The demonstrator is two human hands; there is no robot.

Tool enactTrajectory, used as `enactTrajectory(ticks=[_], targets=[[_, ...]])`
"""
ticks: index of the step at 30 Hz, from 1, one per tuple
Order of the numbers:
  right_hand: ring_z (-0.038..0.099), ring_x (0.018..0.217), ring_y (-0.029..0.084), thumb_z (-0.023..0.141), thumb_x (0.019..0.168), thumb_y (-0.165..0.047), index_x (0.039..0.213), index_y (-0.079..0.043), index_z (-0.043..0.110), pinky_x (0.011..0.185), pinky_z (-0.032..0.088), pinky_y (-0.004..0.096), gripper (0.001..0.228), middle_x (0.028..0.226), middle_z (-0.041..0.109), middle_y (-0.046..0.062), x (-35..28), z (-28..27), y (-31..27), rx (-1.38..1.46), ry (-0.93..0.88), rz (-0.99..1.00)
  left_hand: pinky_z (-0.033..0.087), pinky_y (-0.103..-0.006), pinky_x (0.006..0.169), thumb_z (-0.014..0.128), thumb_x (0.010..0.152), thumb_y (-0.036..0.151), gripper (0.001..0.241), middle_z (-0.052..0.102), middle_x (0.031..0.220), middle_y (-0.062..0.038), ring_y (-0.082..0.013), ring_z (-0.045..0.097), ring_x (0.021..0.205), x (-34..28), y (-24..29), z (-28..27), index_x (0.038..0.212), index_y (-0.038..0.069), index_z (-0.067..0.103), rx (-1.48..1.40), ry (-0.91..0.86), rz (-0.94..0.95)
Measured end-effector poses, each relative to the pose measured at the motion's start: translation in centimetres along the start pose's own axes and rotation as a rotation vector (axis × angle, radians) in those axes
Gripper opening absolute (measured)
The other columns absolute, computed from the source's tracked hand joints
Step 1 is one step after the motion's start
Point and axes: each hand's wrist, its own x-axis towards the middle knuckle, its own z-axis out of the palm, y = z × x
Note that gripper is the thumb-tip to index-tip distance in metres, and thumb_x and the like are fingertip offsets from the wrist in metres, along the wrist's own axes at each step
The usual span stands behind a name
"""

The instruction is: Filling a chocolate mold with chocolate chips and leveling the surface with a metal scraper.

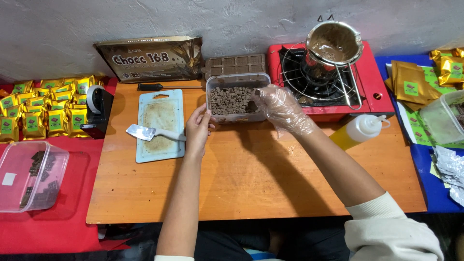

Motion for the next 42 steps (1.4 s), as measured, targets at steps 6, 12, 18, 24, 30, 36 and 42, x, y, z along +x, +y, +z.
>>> enactTrajectory(ticks=[6,12,18,24,30,36,42], targets=[[0.061,0.073,0.039,0.058,0.087,-0.03,0.07,-0.008,0.054,0.062,0.049,0.049,0.028,0.07,0.06,0.014,1.2,-0.4,-0.4,-0.004,-0.145,0.177,0.041,-0.0196,0.047,0.052,0.095,0.019,0.04,0.063,0.082,-0.013,-0.0151,0.059,0.065,0.1,0.1,-0.1,0.13,0.002,0.047,0.019,-0.009,0.009],[0.062,0.085,0.032,0.054,0.08,-0.047,0.069,-0.017,0.059,0.072,0.047,0.045,0.032,0.076,0.064,0.009,2.1,-2.0,-2.8,0.18,-0.117,0.709,0.04,-0.0195,0.047,0.053,0.094,0.02,0.041,0.063,0.082,-0.014,-0.015,0.059,0.064,-0.1,0.3,-0.2,0.13,0.002,0.046,0.004,-0.005,-0.018],[0.062,0.074,0.037,0.054,0.088,-0.034,0.07,-0.01,0.054,0.062,0.051,0.048,0.029,0.07,0.061,0.011,1.5,-1.5,-2.1,-0.045,-0.084,0.211,0.039,-0.0186,0.046,0.053,0.094,0.018,0.039,0.063,0.08,-0.013,-0.0146,0.059,0.063,-0.2,0.4,-0.1,0.129,0.002,0.047,0.006,0.004,0.002],[0.062,0.069,0.035,0.059,0.09,-0.032,0.067,-0.011,0.053,0.057,0.051,0.047,0.031,0.068,0.058,0.012,0.8,0.7,0.4,-0.131,0.057,0.174,0.039,-0.0182,0.045,0.053,0.093,0.019,0.039,0.063,0.079,-0.013,-0.0143,0.059,0.061,0.0,0.2,0.0,0.128,0.002,0.049,0.009,0.014,0.0],[0.062,0.076,0.033,0.057,0.089,-0.03,0.073,-0.013,0.057,0.062,0.051,0.045,0.024,0.073,0.061,0.008,0.2,0.0,-0.5,0.009,-0.062,0.16,0.039,-0.019,0.046,0.053,0.094,0.019,0.039,0.064,0.081,-0.013,-0.0145,0.059,0.062,-0.2,0.5,0.0,0.129,0.002,0.048,0.009,0.021,-0.009],[0.061,0.072,0.031,0.063,0.083,-0.032,0.068,-0.011,0.057,0.062,0.047,0.042,0.027,0.068,0.059,0.01,1.3,-0.6,-2.2,0.202,-0.015,0.357,0.039,-0.0199,0.045,0.053,0.093,0.018,0.038,0.065,0.08,-0.014,-0.0156,0.06,0.061,-0.2,0.6,0.1,0.128,0.002,0.05,0.025,0.024,0.0],[0.061,0.071,0.029,0.065,0.078,-0.039,0.07,-0.012,0.063,0.064,0.046,0.042,0.028,0.067,0.06,0.01,4.0,1.7,-2.3,0.28,-0.012,0.531,0.038,-0.0205,0.045,0.053,0.093,0.018,0.037,0.064,0.079,-0.014,-0.0165,0.06,0.061,0.7,-0.2,0.2,0.127,0.003,0.05,0.012,0.027,-0.01]])
